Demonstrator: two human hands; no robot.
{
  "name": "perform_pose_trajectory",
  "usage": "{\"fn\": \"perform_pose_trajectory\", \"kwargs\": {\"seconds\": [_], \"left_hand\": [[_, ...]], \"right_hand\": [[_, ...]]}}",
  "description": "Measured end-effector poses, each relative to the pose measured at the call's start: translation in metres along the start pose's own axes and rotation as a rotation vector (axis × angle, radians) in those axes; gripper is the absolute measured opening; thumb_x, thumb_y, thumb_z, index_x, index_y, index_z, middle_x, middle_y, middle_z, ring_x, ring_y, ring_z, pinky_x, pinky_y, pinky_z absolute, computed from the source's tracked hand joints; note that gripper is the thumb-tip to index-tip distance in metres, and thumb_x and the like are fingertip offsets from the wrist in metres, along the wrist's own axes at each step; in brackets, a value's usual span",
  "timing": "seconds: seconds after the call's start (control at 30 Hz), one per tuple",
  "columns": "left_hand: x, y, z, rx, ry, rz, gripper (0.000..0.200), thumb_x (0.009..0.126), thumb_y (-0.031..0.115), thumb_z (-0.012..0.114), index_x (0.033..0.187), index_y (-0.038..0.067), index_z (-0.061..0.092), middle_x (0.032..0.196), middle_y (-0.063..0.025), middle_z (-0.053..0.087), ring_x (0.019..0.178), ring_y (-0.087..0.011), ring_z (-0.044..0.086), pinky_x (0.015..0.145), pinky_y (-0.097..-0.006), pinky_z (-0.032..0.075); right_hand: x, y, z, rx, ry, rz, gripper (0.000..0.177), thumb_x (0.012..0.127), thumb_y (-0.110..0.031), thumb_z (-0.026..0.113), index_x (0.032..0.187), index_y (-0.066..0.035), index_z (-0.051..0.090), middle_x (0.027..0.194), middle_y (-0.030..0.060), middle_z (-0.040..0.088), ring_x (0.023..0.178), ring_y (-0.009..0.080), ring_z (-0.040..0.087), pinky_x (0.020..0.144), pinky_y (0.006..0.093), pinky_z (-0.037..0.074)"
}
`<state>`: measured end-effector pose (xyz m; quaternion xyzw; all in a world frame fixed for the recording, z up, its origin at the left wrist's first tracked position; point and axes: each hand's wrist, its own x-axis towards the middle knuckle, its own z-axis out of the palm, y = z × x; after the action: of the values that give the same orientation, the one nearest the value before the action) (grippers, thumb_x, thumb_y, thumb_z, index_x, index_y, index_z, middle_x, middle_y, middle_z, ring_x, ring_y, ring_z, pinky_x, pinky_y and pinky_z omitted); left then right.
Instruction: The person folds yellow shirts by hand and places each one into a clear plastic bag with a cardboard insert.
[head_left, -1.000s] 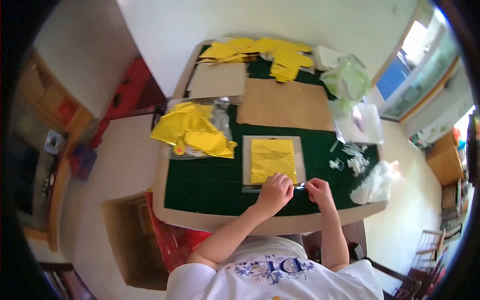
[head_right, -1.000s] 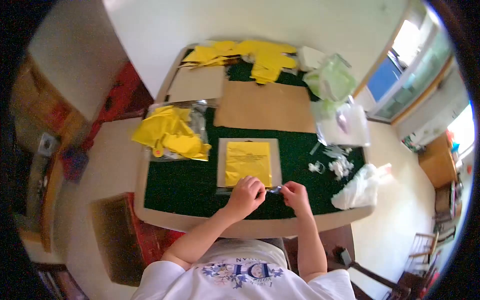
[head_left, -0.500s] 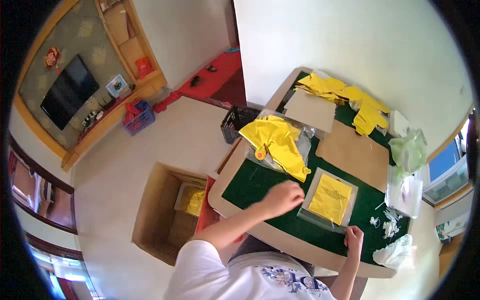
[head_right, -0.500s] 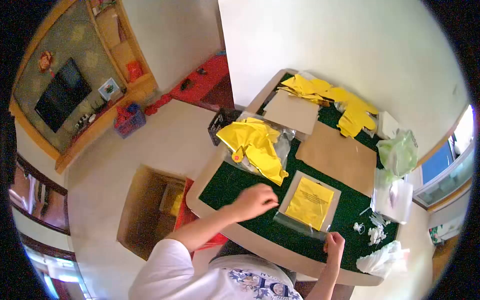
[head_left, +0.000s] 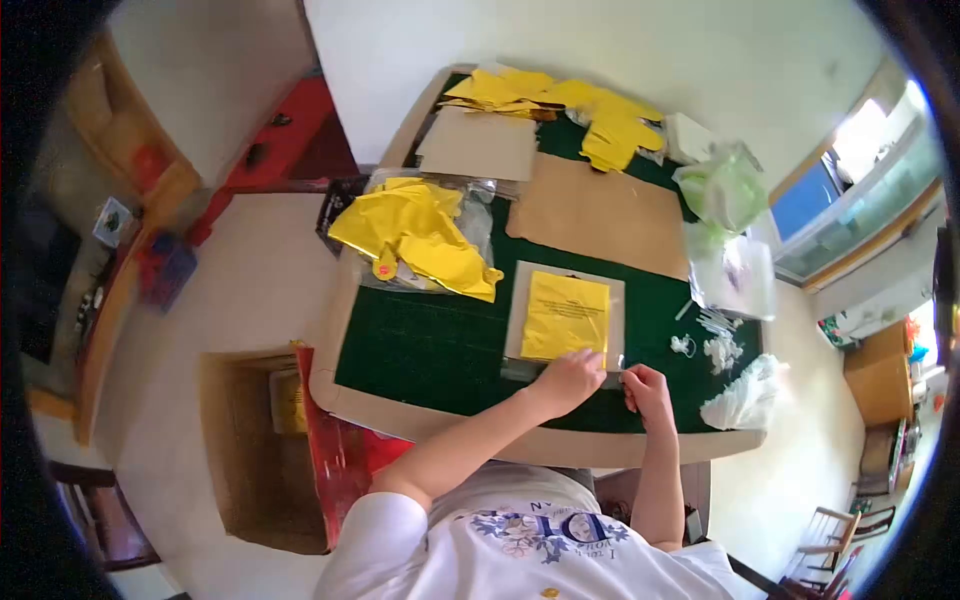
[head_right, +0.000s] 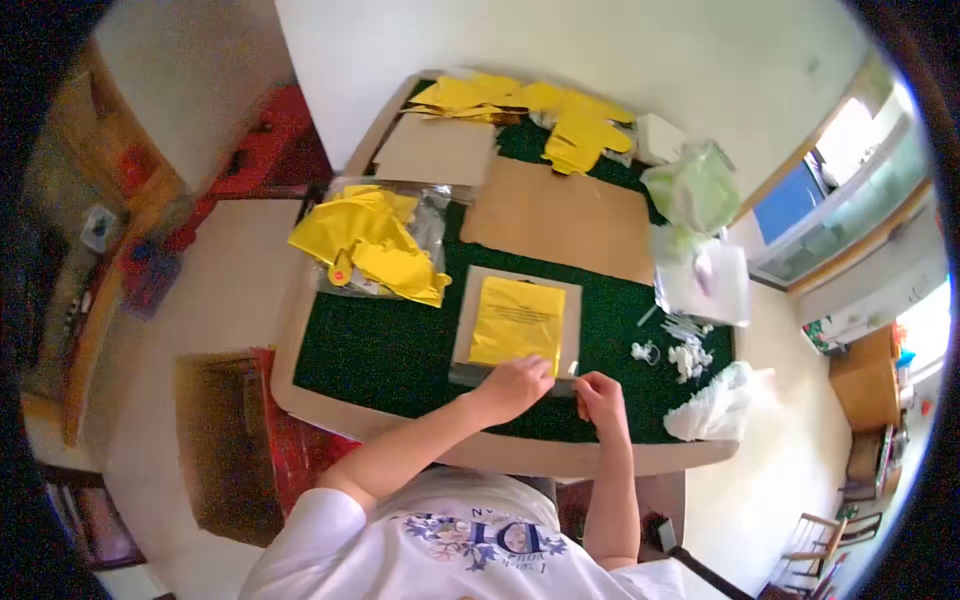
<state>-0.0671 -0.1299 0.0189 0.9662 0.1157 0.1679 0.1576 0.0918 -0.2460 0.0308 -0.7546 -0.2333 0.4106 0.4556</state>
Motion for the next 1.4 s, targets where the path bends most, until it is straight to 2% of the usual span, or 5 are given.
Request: {"fn": "perform_pose_trajectory", "kwargs": {"seconds": [0.43,0.53,0.7,0.93,1.4], "left_hand": [[-0.209,-0.215,-0.209,0.203,0.530,-0.988,0.023,0.094,0.014,0.043,0.091,-0.001,0.061,0.090,-0.0208,0.060,0.084,-0.0331,0.057,0.073,-0.0441,0.044],[-0.333,-0.335,-0.232,0.350,0.055,-1.214,0.027,0.098,0.018,0.041,0.103,0.001,0.061,0.095,-0.0147,0.064,0.093,-0.0265,0.059,0.081,-0.0409,0.048],[-0.346,-0.338,-0.256,-0.656,0.455,-1.353,0.020,0.095,0.022,0.052,0.106,0.009,0.061,0.095,-0.0069,0.065,0.087,-0.0215,0.061,0.076,-0.0370,0.051],[-0.267,-0.289,-0.254,0.387,0.571,-1.018,0.025,0.095,0.020,0.048,0.111,0.005,0.059,0.103,-0.0179,0.063,0.096,-0.0349,0.061,0.082,-0.0425,0.049],[0.002,-0.023,-0.003,-0.069,0.230,0.102,0.028,0.071,0.018,0.075,0.095,0.007,0.063,0.102,-0.0072,0.056,0.102,-0.0270,0.053,0.089,-0.0404,0.042]], "right_hand": [[0.004,0.006,-0.001,-0.013,0.001,-0.030,0.015,0.087,-0.012,0.059,0.075,-0.002,0.059,0.056,0.0003,0.049,0.038,0.0082,0.042,0.035,0.0222,0.030],[0.003,0.004,0.000,-0.024,-0.003,-0.031,0.015,0.087,-0.011,0.058,0.075,-0.002,0.059,0.056,0.0002,0.049,0.038,0.0079,0.042,0.035,0.0218,0.030],[0.006,0.007,-0.002,-0.060,0.001,-0.055,0.016,0.087,-0.012,0.058,0.074,-0.003,0.058,0.055,-0.0003,0.049,0.038,0.0076,0.041,0.036,0.0217,0.030],[0.005,0.006,-0.004,0.021,-0.030,0.003,0.017,0.088,-0.014,0.057,0.075,-0.004,0.058,0.056,-0.0006,0.048,0.040,0.0083,0.041,0.036,0.0221,0.030],[0.004,0.004,-0.005,0.075,-0.060,0.009,0.017,0.089,-0.013,0.058,0.077,0.000,0.058,0.056,0.0012,0.051,0.042,0.0096,0.047,0.039,0.0242,0.035]]}}
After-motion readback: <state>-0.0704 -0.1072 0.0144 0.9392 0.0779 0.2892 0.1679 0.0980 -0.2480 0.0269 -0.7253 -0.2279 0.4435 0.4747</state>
